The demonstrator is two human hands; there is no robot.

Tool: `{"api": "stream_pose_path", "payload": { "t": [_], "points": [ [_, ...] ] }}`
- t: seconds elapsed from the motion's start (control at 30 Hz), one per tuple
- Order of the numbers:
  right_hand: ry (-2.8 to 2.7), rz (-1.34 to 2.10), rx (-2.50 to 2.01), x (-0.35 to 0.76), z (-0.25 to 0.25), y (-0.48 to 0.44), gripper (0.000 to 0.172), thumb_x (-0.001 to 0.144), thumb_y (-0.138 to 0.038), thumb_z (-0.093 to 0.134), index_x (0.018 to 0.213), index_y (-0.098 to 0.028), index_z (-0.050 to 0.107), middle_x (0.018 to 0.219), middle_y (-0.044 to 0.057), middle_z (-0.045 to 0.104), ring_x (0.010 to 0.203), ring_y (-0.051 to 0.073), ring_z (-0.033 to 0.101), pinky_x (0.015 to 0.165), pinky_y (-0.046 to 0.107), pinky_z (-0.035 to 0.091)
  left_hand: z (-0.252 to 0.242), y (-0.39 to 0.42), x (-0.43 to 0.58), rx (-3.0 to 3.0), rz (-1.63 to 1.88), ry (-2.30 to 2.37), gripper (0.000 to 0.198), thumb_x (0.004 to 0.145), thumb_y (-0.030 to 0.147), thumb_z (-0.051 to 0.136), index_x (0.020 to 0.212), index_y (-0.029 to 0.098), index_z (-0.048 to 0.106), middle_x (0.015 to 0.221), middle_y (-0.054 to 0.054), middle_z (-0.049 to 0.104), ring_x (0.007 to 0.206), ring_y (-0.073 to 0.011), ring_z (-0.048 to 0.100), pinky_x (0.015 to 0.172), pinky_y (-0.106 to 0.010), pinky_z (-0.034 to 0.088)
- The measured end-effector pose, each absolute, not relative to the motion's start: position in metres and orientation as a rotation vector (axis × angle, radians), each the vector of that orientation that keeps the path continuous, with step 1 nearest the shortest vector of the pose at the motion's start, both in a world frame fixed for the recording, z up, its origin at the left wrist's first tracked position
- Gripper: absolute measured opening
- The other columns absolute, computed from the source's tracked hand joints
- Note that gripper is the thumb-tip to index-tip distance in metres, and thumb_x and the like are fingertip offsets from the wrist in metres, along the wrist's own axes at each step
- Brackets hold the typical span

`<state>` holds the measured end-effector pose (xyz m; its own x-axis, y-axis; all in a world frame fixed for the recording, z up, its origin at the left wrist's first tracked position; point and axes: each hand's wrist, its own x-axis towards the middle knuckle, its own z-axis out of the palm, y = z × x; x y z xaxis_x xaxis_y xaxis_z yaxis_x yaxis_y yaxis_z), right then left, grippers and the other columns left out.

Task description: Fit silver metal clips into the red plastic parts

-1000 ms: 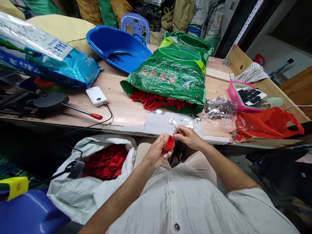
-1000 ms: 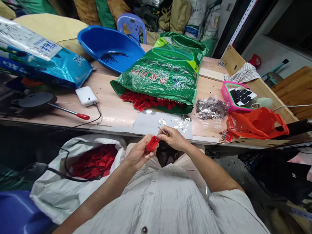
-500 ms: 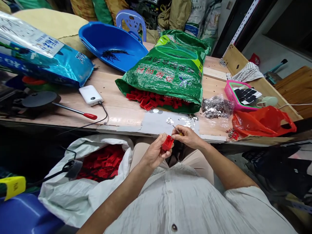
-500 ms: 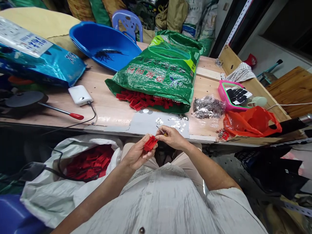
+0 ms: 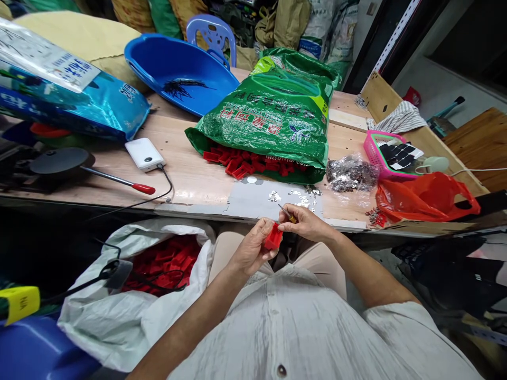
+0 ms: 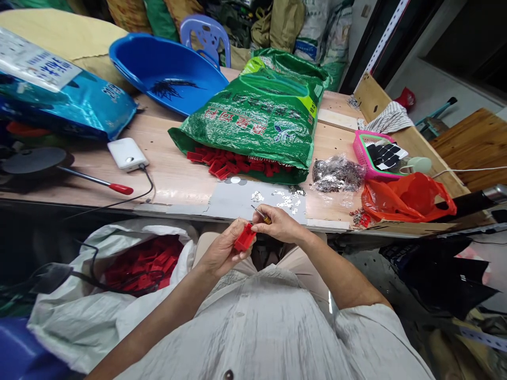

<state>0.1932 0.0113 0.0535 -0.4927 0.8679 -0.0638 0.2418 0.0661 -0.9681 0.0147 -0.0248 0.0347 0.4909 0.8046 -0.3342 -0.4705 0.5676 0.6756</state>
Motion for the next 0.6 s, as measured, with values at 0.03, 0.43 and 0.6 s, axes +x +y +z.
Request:
{"api": "stream_pose_path", "payload": {
  "t": [0.03,0.43,0.6],
  "points": [
    [-1.808,1.438,-1.111,0.193,0.054,0.011,0.026,0.079,-0.038,0.068,0.081,-0.018,0.052,0.074,-0.004,0.049,0.067,0.010,0.041,0.062,0.023,0.036,0.034,-0.025,0.015,0.566,0.823,0.702,0.039,0.078,0.049,0.071,0.084,0.019,0.046,0.065,0.004,0.052,0.041,-0.0035,0.040,0.033,-0.012,0.026],
    [-1.895,1.341,-1.148,0.202,0.058,0.007,0.018,0.088,-0.035,0.059,0.092,-0.018,0.058,0.078,-0.002,0.054,0.066,0.010,0.044,0.060,0.022,0.035,0.029,-0.023,0.013,0.586,0.824,0.692,0.044,0.071,0.052,0.076,0.090,0.023,0.049,0.062,0.006,0.050,0.041,-0.0058,0.040,0.036,-0.015,0.032],
    [-1.965,1.233,-1.212,0.200,0.064,0.003,0.015,0.083,-0.030,0.064,0.087,-0.018,0.056,0.076,-0.003,0.054,0.066,0.010,0.044,0.061,0.023,0.035,0.028,-0.023,0.015,0.571,0.830,0.709,0.045,0.069,0.051,0.078,0.088,0.022,0.050,0.062,0.007,0.049,0.042,-0.0050,0.038,0.035,-0.013,0.031]
  ]
}}
